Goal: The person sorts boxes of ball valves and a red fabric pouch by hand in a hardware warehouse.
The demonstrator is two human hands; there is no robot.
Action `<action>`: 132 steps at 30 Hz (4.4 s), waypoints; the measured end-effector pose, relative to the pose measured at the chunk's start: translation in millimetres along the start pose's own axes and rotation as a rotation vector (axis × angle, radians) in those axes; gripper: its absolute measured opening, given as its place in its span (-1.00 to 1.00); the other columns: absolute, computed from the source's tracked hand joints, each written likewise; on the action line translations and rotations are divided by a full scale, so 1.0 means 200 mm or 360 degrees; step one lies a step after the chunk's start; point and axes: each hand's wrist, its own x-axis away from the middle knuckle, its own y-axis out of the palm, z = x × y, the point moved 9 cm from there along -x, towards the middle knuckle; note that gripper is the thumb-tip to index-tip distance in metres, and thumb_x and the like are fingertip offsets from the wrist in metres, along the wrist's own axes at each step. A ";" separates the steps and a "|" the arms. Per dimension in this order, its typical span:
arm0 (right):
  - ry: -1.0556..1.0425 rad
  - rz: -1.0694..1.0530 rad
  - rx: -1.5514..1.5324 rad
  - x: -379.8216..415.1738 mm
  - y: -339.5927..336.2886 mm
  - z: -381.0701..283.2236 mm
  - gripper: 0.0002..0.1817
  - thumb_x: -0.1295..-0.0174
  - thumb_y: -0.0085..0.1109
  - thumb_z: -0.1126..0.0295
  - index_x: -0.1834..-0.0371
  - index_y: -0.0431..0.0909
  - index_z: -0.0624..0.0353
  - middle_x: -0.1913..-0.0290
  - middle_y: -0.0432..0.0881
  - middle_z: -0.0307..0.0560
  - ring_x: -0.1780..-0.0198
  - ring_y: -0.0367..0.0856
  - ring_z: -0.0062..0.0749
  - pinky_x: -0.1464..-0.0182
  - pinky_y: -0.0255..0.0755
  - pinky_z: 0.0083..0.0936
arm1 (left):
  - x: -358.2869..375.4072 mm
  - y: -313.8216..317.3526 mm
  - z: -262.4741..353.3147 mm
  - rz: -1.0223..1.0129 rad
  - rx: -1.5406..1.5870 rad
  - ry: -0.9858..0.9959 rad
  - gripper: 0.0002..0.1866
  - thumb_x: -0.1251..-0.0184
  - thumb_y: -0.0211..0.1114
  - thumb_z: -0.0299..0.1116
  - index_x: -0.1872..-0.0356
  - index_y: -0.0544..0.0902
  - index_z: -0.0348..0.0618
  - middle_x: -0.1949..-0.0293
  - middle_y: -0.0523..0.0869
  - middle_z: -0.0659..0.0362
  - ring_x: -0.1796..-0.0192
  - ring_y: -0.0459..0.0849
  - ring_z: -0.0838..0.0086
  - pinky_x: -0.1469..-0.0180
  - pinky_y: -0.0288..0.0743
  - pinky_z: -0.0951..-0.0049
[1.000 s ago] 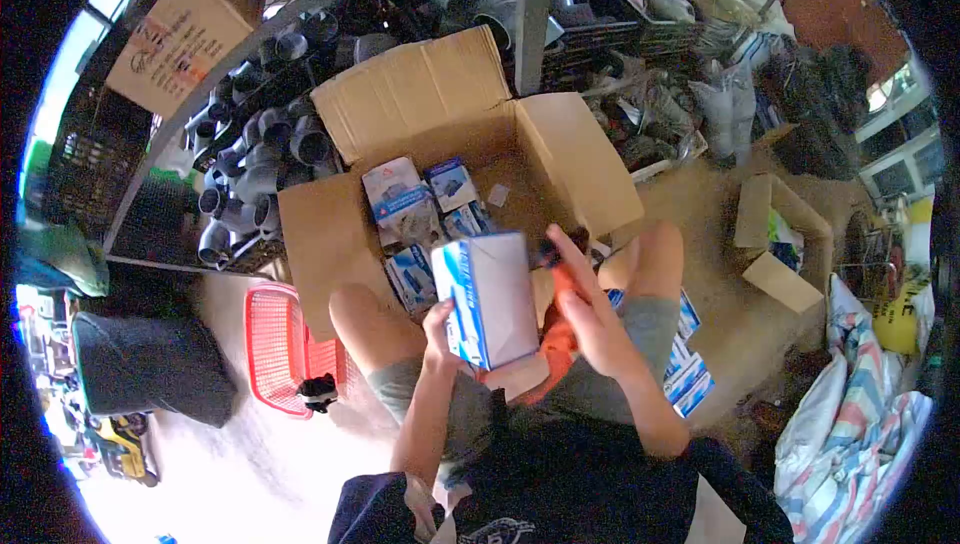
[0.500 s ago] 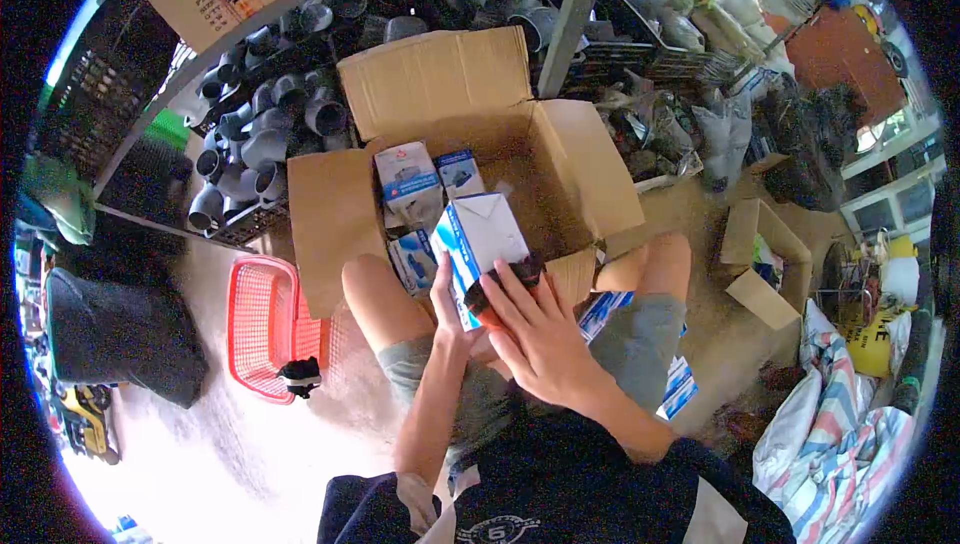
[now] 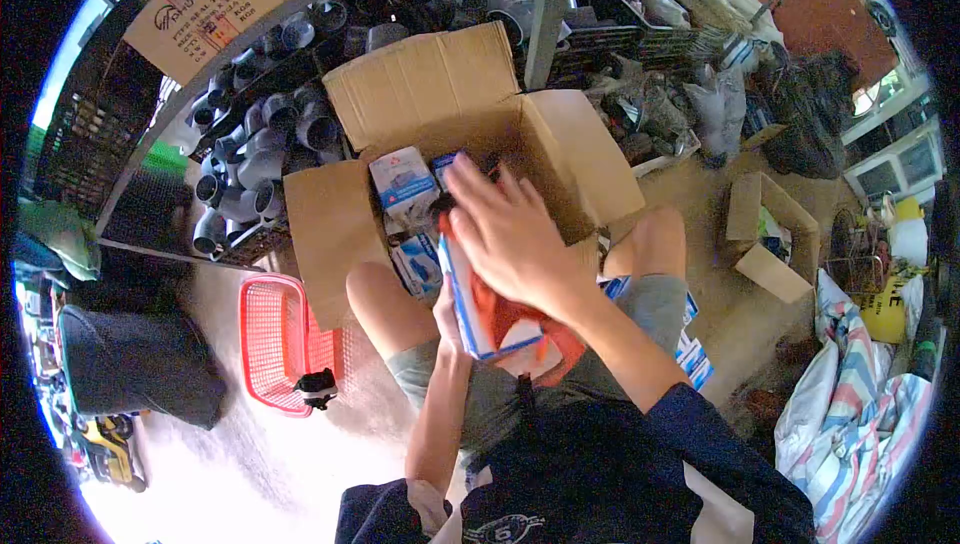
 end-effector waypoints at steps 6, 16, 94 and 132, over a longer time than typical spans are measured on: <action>0.0094 -0.0102 -0.0450 0.14 0.10 0.16 -0.34 -0.38 -0.02 0.06 -0.45 0.24 0.21 -0.42 0.34 0.18 -0.27 0.35 0.48 -0.38 0.18 0.10 | -0.01 0.04 -0.16 -0.0289 0.0597 -0.0275 -0.37 -0.53 -0.05 0.03 -0.46 0.26 -0.14 -0.41 0.41 0.06 -0.42 0.38 0.21 -0.48 0.19 0.16; 0.0132 -0.0168 -0.0208 0.29 0.02 0.15 -0.36 -0.43 -0.09 0.15 -0.53 0.10 0.13 -0.55 0.11 0.07 -0.42 0.19 0.31 -0.47 -0.07 0.16 | -0.10 -0.05 -0.25 -0.0113 0.0477 -0.0364 -0.39 -0.52 -0.03 0.07 -0.36 0.40 -0.16 -0.25 0.57 0.01 -0.23 0.58 0.21 -0.37 0.37 0.15; 0.0745 -0.0081 -0.1111 0.64 0.22 0.38 -0.40 -0.46 -0.10 0.18 -0.46 0.19 0.29 -0.40 0.35 0.22 -0.37 0.33 0.13 -0.43 0.13 -0.20 | -0.11 -0.19 -0.11 0.0249 0.0012 -0.0115 -0.30 -0.49 -0.06 0.17 -0.40 0.30 -0.18 -0.23 0.57 -0.02 -0.19 0.59 0.09 -0.30 0.42 0.09; 0.0544 0.0049 -0.0685 0.42 0.24 0.34 -0.35 -0.45 -0.17 0.10 -0.50 0.11 0.26 -0.49 0.19 0.24 -0.40 0.23 0.34 -0.45 -0.03 0.17 | -0.09 0.08 -0.15 -0.0206 0.0317 -0.0185 -0.09 -0.34 -0.03 0.24 -0.54 0.05 -0.20 -0.47 0.26 -0.06 -0.48 0.26 0.09 -0.53 0.03 0.10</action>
